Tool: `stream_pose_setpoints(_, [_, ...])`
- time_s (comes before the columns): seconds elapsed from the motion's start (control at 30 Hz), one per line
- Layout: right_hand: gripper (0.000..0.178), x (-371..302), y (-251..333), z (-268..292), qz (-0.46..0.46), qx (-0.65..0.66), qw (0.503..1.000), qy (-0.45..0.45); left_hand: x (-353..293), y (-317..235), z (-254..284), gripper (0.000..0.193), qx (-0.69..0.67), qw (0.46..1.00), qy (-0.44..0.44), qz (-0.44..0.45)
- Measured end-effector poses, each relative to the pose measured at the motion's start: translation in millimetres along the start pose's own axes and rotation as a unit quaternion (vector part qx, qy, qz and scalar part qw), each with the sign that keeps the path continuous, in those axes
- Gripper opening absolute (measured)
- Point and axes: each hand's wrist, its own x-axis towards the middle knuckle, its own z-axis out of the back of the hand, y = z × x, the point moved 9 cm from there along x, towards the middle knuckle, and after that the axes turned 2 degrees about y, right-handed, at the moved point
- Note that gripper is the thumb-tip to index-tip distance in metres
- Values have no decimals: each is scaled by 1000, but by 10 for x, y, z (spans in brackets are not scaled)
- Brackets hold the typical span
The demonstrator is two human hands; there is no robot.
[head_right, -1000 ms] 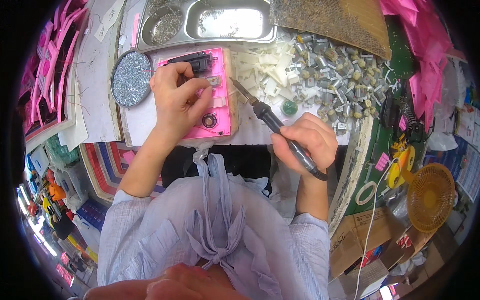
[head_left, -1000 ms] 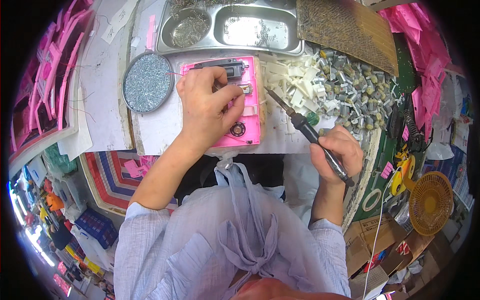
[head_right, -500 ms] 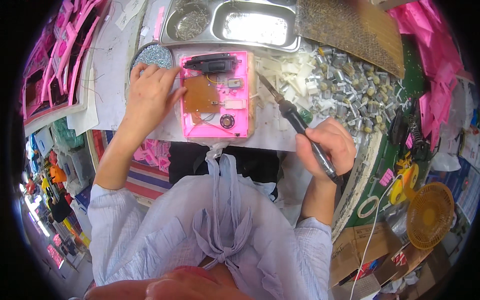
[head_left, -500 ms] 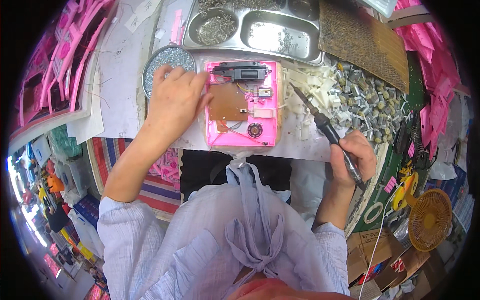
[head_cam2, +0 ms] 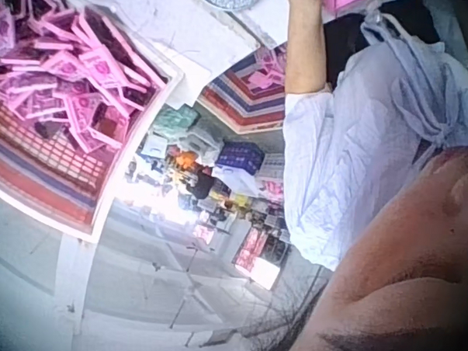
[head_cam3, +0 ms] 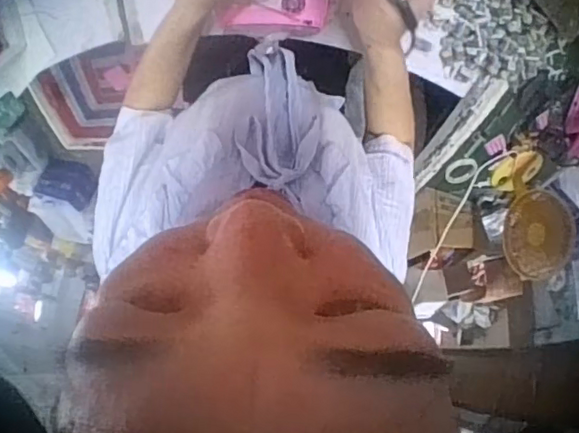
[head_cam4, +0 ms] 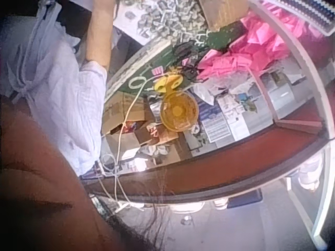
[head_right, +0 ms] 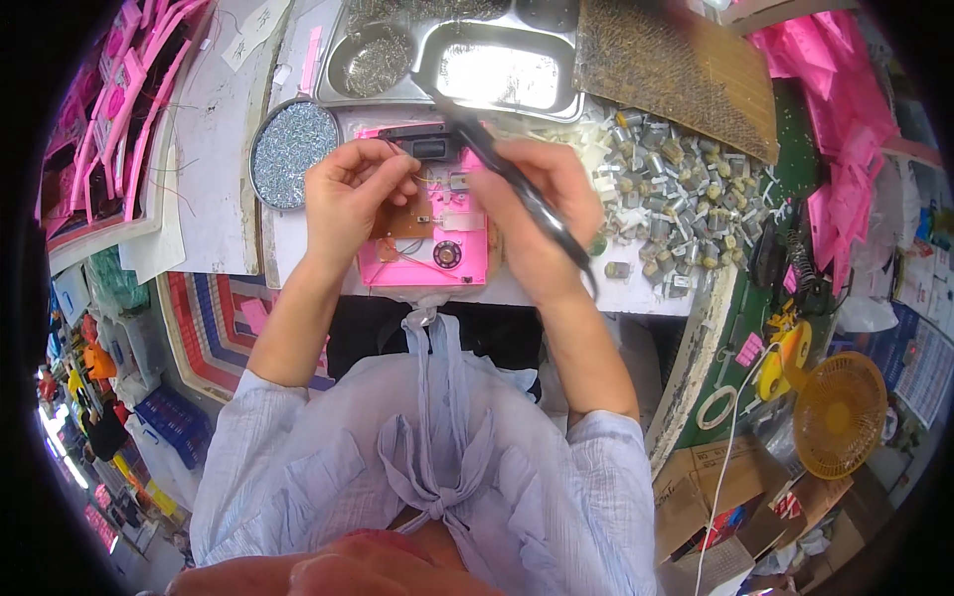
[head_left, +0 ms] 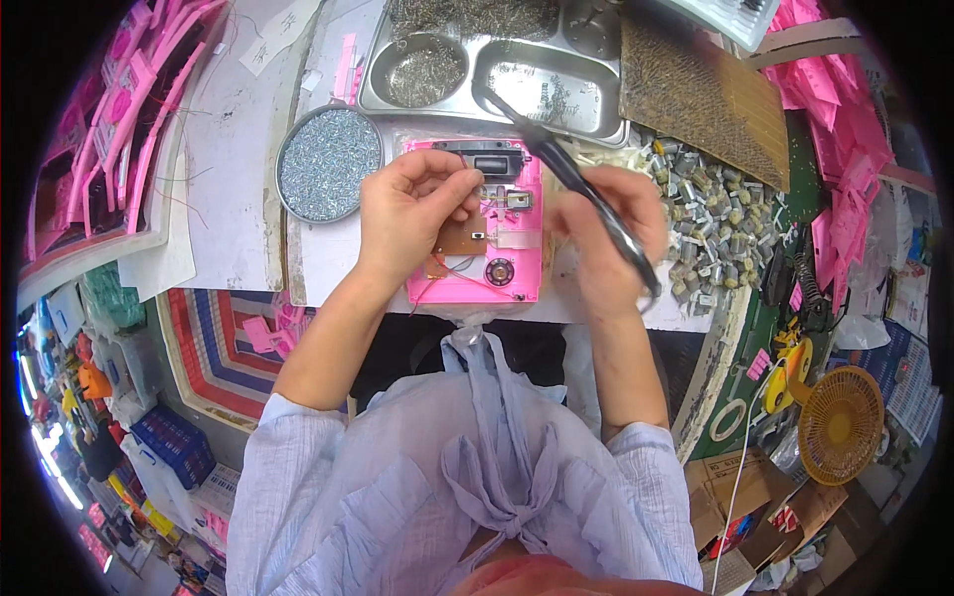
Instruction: Assembling internal components and soldering wires into a pink plastic toy casing.
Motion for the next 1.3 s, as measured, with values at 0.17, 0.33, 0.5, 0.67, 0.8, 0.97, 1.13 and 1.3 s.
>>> stream_pose_setpoints(0.17, [32,180,-232,-336,-25,-54,996,63,15,-15,26,14,25,999,35,-9])
stream_pose_setpoints(0.33, [35,307,-167,-584,26,-58,993,104,21,-90,5,12,52,996,64,-23])
stream_pose_setpoints(0.5, [37,312,-159,-647,30,-37,993,105,50,-76,17,14,42,994,93,-30])
stream_pose_setpoints(0.67, [37,289,-165,-630,44,-54,993,94,61,-19,36,15,41,994,103,16])
stream_pose_setpoints(0.8, [38,263,-163,-603,57,-76,992,78,64,0,51,13,13,995,96,21])
stream_pose_setpoints(0.97, [41,231,-153,-569,79,-86,991,72,67,-23,55,12,46,995,86,10])
stream_pose_setpoints(1.13, [41,188,-123,-480,91,-122,986,72,90,-64,24,15,67,994,85,-31])
stream_pose_setpoints(1.3, [32,22,273,-82,185,-187,962,77,38,-302,87,6,243,958,38,-147])
